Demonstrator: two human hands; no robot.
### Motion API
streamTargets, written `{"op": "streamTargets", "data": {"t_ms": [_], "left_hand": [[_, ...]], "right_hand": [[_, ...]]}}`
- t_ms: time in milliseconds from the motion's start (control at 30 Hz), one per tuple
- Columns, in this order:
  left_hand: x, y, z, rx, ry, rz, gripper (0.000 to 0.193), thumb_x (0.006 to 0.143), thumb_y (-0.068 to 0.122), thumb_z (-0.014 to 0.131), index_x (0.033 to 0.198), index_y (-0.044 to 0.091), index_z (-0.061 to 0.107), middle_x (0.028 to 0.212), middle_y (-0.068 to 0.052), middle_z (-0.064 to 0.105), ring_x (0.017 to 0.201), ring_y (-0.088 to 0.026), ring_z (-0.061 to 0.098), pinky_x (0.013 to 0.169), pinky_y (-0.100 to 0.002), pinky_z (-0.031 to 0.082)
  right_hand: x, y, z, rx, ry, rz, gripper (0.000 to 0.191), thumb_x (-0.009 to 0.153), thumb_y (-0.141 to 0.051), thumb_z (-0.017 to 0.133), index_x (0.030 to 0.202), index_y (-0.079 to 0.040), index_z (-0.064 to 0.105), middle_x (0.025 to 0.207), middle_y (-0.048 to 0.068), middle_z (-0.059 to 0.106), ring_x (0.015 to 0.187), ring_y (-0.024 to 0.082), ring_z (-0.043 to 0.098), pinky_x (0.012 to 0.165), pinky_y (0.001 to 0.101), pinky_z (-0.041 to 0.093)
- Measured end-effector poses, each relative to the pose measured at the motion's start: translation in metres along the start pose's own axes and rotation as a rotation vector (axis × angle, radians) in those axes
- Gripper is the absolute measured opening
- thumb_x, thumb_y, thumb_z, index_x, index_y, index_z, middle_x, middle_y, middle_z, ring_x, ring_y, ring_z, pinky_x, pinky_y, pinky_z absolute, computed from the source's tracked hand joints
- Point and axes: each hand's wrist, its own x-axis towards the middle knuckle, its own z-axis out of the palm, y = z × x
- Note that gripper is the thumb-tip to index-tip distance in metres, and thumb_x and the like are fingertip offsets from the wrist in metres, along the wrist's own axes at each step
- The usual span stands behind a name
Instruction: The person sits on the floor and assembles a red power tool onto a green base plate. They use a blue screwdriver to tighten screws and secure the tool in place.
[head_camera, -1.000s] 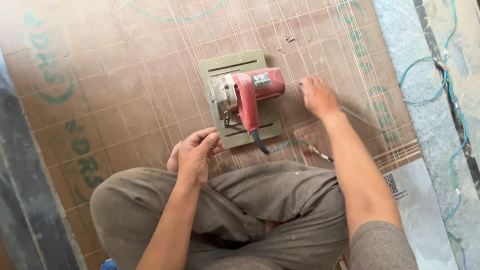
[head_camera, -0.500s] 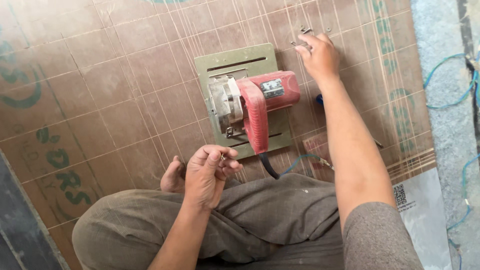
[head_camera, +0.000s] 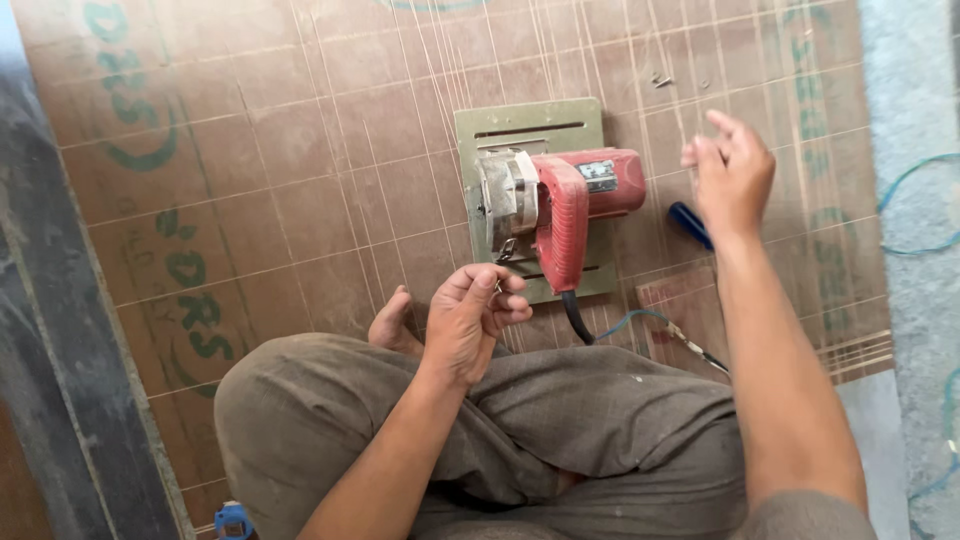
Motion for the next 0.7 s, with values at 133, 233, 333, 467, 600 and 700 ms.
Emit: {"op": "streamTargets", "data": {"t_ms": [133, 233, 333, 467, 600, 700], "left_hand": [[-0.001, -0.001, 0.006, 0.016, -0.007, -0.018, 0.021, 0.104, 0.023, 0.061, 0.105, 0.002, 0.064, 0.103, -0.014, 0.074, 0.082, -0.019, 0.074, 0.076, -0.035, 0.063], [-0.004, -0.007, 0.008, 0.056, 0.006, -0.062, 0.024, 0.103, 0.025, 0.061, 0.103, 0.002, 0.065, 0.101, -0.013, 0.074, 0.082, -0.017, 0.073, 0.076, -0.036, 0.063], [-0.014, -0.019, 0.009, 0.058, 0.02, -0.14, 0.027, 0.102, 0.028, 0.062, 0.102, 0.002, 0.066, 0.096, -0.009, 0.072, 0.082, -0.015, 0.072, 0.076, -0.035, 0.064], [-0.03, -0.035, 0.007, 0.068, 0.024, -0.202, 0.026, 0.101, 0.031, 0.064, 0.1, 0.005, 0.066, 0.089, -0.004, 0.07, 0.079, -0.013, 0.069, 0.074, -0.032, 0.062], [-0.034, -0.046, 0.006, 0.092, 0.059, -0.247, 0.025, 0.098, 0.032, 0.065, 0.093, 0.008, 0.064, 0.085, -0.003, 0.07, 0.077, -0.012, 0.069, 0.074, -0.031, 0.062], [-0.032, -0.051, 0.008, 0.056, -0.005, -0.219, 0.025, 0.101, 0.029, 0.072, 0.092, 0.007, 0.067, 0.078, 0.001, 0.062, 0.07, -0.01, 0.062, 0.071, -0.031, 0.06]], "right_hand": [[-0.095, -0.06, -0.018, 0.365, 0.003, 0.058, 0.015, 0.108, -0.009, 0.061, 0.121, -0.001, 0.064, 0.096, 0.01, 0.072, 0.081, 0.011, 0.069, 0.061, 0.0214, 0.052], [-0.164, -0.094, 0.001, 0.756, -0.111, 0.321, 0.011, 0.101, -0.006, 0.058, 0.112, -0.004, 0.061, 0.091, 0.008, 0.07, 0.062, 0.009, 0.059, 0.05, 0.021, 0.046], [-0.209, -0.116, 0.037, 0.875, -0.272, 0.338, 0.017, 0.104, -0.003, 0.066, 0.12, 0.002, 0.069, 0.083, -0.002, 0.058, 0.063, 0.002, 0.047, 0.052, 0.0168, 0.039], [-0.239, -0.134, 0.056, 0.094, -0.221, -0.12, 0.027, 0.091, -0.009, 0.072, 0.117, -0.006, 0.076, 0.084, 0.004, 0.066, 0.071, 0.017, 0.064, 0.064, 0.0318, 0.052], [-0.247, -0.141, 0.045, -0.191, -0.097, -0.337, 0.022, 0.086, -0.012, 0.08, 0.108, -0.011, 0.078, 0.075, 0.008, 0.06, 0.064, 0.024, 0.061, 0.058, 0.0357, 0.048], [-0.247, -0.14, 0.038, -0.272, -0.046, -0.45, 0.018, 0.084, -0.013, 0.082, 0.101, -0.01, 0.077, 0.076, 0.007, 0.061, 0.067, 0.024, 0.061, 0.06, 0.0359, 0.048]]}}
